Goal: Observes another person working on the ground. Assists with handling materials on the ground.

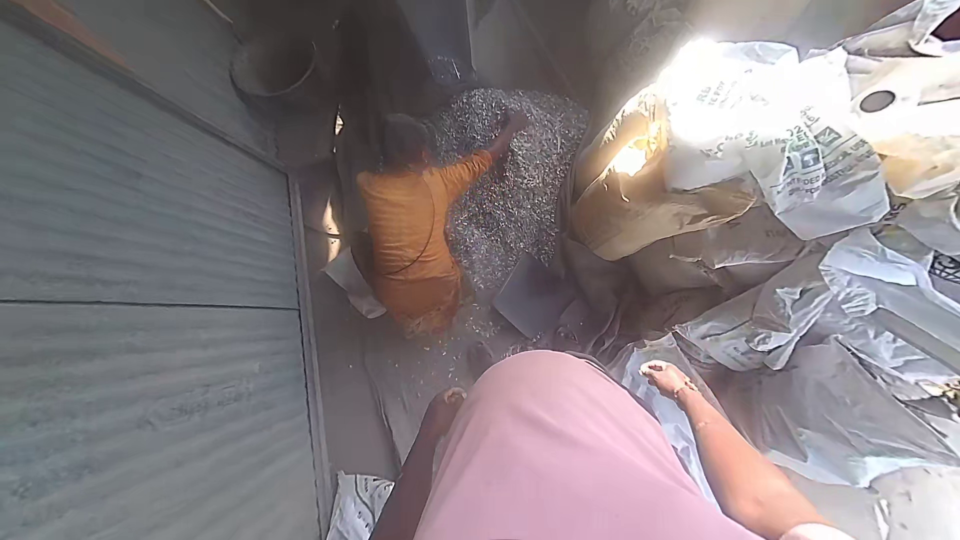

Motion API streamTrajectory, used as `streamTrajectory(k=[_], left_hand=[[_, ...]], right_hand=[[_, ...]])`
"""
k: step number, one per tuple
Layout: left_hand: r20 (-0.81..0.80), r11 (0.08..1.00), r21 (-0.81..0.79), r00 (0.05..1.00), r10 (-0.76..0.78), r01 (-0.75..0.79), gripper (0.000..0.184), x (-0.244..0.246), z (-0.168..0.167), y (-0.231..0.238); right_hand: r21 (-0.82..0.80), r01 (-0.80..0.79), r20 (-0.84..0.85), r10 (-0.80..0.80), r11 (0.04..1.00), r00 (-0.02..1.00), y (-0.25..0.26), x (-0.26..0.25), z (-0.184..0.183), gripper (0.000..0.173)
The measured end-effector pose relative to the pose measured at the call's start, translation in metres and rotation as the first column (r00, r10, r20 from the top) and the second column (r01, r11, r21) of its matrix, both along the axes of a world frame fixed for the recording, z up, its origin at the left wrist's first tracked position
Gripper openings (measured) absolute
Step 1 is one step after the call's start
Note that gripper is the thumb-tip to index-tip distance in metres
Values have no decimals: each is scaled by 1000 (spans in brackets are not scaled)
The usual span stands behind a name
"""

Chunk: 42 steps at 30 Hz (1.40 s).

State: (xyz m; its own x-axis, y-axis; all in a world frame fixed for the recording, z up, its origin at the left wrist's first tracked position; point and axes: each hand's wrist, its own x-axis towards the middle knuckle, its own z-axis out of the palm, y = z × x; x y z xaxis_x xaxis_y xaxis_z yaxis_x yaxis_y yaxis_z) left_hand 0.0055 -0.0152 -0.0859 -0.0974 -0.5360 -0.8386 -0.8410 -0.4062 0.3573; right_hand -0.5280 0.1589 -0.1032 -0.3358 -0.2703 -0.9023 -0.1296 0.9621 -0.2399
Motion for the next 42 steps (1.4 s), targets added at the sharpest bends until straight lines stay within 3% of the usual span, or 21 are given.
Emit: streamTrajectory(k=[2, 5, 10, 14, 18, 25, 28, 42], left_hand=[[-8, 1000, -2, 1000, -15, 15, 31, 3, -12, 12], [7, 1000, 18, 1000, -22, 22, 30, -8, 10, 15], [28, 1000, -12, 1000, -14, 15, 33, 13, 11, 0], [42, 999, -12, 998, 50, -50, 35, 21, 20, -24], [24, 997, -24, 997, 76, -75, 33, 11, 48, -46], [13, 998, 19, 998, 66, -66, 36, 26, 25, -40], [27, 997, 54, 998, 62, -63, 38, 35, 13, -33], [-25, 986, 46, 987, 162, -160, 32, 22, 32, -28]], right_hand=[[15, -34, 51, 34, 999, 998, -5, 5, -3, 30], [-41, -92, 74, 95, 995, 993, -30, 9, 0, 29], [-202, -209, 19, 217, 957, 976, -97, 12, 18, 31], [-245, -223, -39, 220, 944, 975, -125, 22, 29, 32], [-225, -186, -3, 190, 956, 982, -121, 36, 26, 30], [-74, -280, 30, 283, 957, 959, -79, 50, 11, 34], [-60, -247, 29, 249, 967, 968, -72, 51, 8, 33], [-235, -256, 36, 271, 938, 962, -126, 58, 22, 31]])
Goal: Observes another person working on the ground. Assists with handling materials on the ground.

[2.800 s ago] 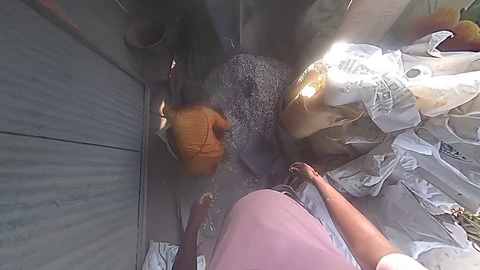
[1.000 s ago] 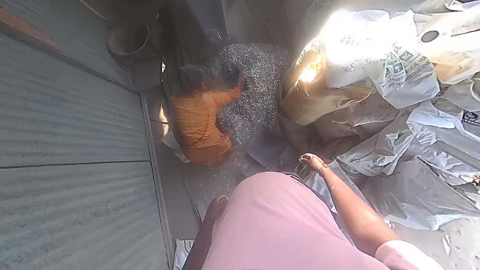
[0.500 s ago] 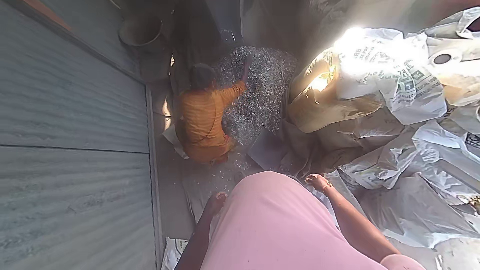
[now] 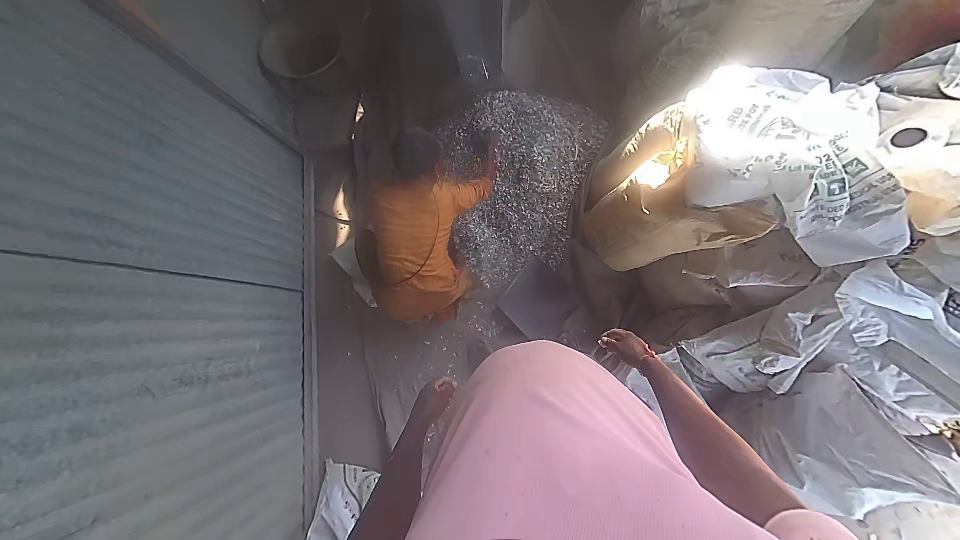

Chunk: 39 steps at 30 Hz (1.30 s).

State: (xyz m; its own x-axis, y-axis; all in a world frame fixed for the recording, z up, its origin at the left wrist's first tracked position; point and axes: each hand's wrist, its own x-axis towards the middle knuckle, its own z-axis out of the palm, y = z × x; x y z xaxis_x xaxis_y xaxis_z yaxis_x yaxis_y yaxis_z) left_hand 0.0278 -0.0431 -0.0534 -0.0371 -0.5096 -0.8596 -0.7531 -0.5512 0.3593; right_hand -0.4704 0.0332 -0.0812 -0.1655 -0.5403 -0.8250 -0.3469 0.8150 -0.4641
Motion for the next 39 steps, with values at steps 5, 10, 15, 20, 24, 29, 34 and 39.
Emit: streamTrajectory(k=[5, 10, 15, 20, 24, 29, 34, 39], left_hand=[[9, 1000, 7, 1000, -8, 8, 33, -3, 1, 13], [26, 999, 32, 999, -24, 23, 35, 1, -2, 23], [18, 999, 42, 999, -27, 26, 34, 1, 3, 26], [19, 999, 45, 1000, -20, 19, 35, -11, 30, 23], [13, 999, 23, 999, -50, 49, 36, -4, 25, 22], [23, 998, 2, 997, -69, 69, 33, 4, 25, 24], [16, 1000, 15, 1000, -18, 18, 32, 6, 24, 31], [7, 1000, 9, 1000, -11, 11, 32, 5, 24, 39]], right_hand=[[22, -2, 4, 2, 1000, 1000, 10, -2, -4, 31], [85, -12, -33, 15, 996, 999, 30, -9, -9, 32], [117, 26, -28, -22, 993, 999, 39, -8, -10, 32], [105, 22, -12, -20, 994, 1000, 39, 1, -8, 33], [80, -19, -7, 20, 997, 1000, 38, 6, -8, 32], [63, -14, 21, 13, 998, 1000, 37, 7, -12, 32], [77, -62, 22, 60, 995, 998, 34, 5, -17, 34], [79, -79, 18, 78, 994, 997, 24, 10, -15, 34]])
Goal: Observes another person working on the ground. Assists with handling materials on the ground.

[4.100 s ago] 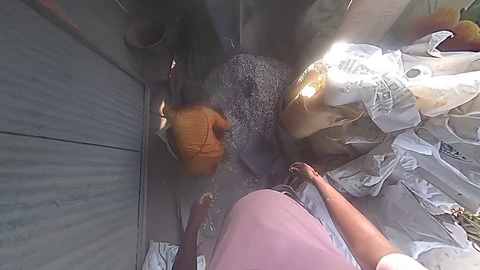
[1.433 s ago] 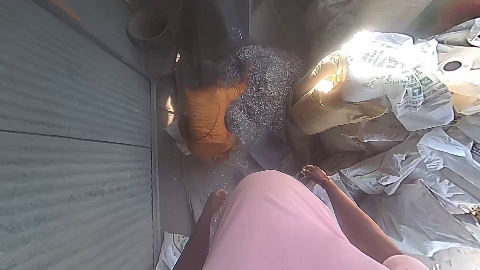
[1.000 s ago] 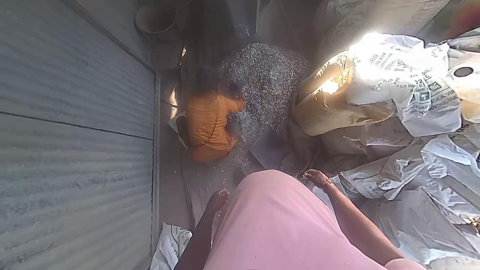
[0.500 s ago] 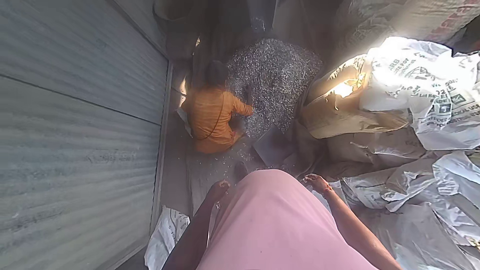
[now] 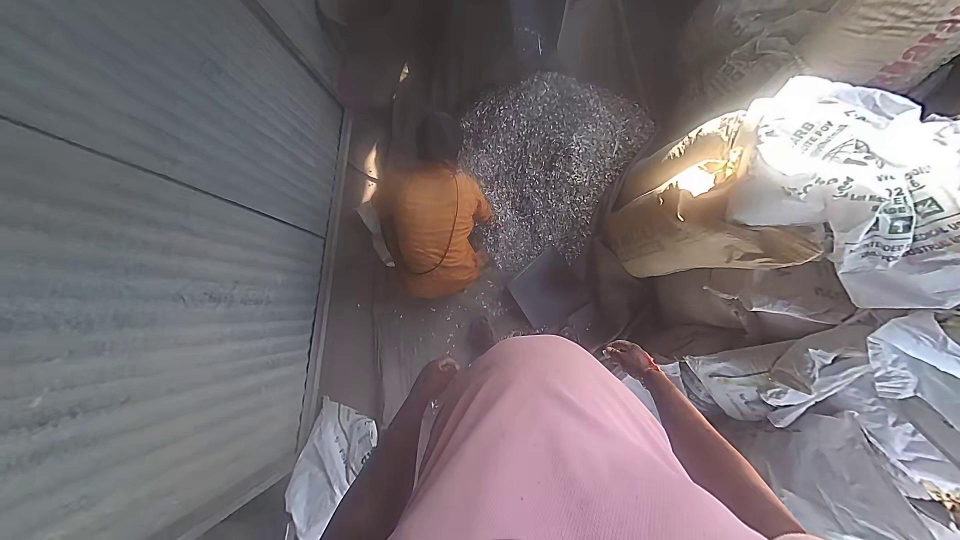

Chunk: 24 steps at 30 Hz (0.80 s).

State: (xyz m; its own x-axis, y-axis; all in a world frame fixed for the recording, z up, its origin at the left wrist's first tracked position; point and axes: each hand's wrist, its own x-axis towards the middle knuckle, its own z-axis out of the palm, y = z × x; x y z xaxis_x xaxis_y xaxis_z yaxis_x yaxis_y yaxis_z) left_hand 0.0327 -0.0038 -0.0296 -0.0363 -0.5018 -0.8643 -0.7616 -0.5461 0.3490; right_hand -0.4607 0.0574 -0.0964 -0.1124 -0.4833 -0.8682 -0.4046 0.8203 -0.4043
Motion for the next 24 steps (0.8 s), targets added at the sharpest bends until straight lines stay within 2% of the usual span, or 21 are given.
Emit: streamTrajectory(k=[5, 12, 20, 22, 24], left_hand=[[-8, 1000, 10, 1000, 20, -20, 34, -3, 0, 7], [-7, 999, -16, 999, -34, 34, 32, -3, -5, 14], [9, 999, 6, 999, -51, 51, 34, -3, -2, 5], [7, 999, 9, 999, -39, 39, 36, -1, -7, 2], [-4, 999, -7, 999, -32, 32, 34, 6, -27, 3]], right_hand=[[-8, -25, 10, 25, 1000, 1000, -7, 5, 7, 36], [6, -42, 2, 42, 999, 999, -5, 4, 10, 35], [13, -10, 7, 10, 1000, 1000, -3, 4, 9, 34], [11, 11, 21, -11, 1000, 1000, -2, 5, 6, 34], [14, 10, 25, -10, 1000, 1000, -1, 5, 5, 35]])
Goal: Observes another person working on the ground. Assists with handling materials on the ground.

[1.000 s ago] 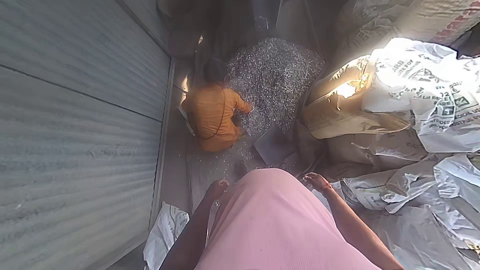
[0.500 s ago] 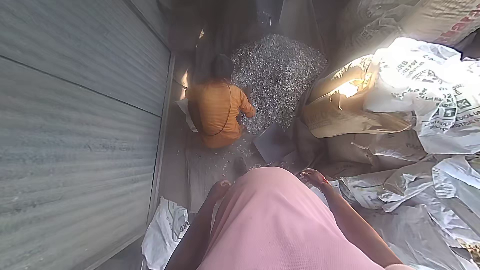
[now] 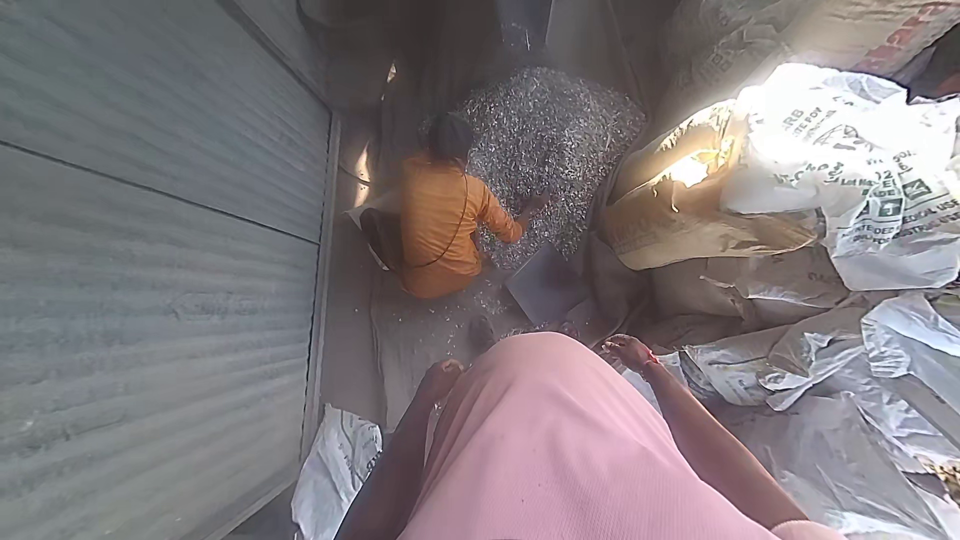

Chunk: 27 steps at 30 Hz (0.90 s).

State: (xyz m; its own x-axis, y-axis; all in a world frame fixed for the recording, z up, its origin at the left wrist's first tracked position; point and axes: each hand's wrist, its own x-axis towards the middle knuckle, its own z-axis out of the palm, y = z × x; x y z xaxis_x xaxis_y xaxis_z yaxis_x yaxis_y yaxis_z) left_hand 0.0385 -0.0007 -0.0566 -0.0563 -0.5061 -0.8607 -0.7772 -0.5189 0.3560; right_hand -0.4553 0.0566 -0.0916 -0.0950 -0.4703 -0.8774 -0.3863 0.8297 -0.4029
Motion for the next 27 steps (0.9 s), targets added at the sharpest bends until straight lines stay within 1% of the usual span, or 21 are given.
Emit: streamTrajectory(k=[3, 10, 12, 15, 21, 27], left_hand=[[-9, 1000, 2, 1000, -2, 2, 33, 3, -9, -3], [-8, 999, 12, 999, 32, -32, 31, 5, -6, -4], [-5, 998, 32, 999, 47, -47, 32, 1, 2, -5], [-15, 999, 10, 999, 43, -43, 33, 5, -9, -1], [-5, 1000, -9, 1000, 13, -13, 33, 1, -10, 3], [-17, 1000, 4, 1000, 16, -16, 33, -1, -7, 2]], right_hand=[[0, -13, -4, 13, 1000, 1000, -1, 1, 0, 34], [4, -16, -2, 16, 1000, 1000, -7, 2, -1, 35], [6, -28, -4, 28, 1000, 1000, -10, 3, 2, 35], [4, -53, -15, 53, 999, 998, -15, 2, 6, 35], [1, -100, -21, 100, 995, 995, -21, -2, 8, 36], [-13, -62, -1, 62, 998, 998, -19, -2, 10, 34]])
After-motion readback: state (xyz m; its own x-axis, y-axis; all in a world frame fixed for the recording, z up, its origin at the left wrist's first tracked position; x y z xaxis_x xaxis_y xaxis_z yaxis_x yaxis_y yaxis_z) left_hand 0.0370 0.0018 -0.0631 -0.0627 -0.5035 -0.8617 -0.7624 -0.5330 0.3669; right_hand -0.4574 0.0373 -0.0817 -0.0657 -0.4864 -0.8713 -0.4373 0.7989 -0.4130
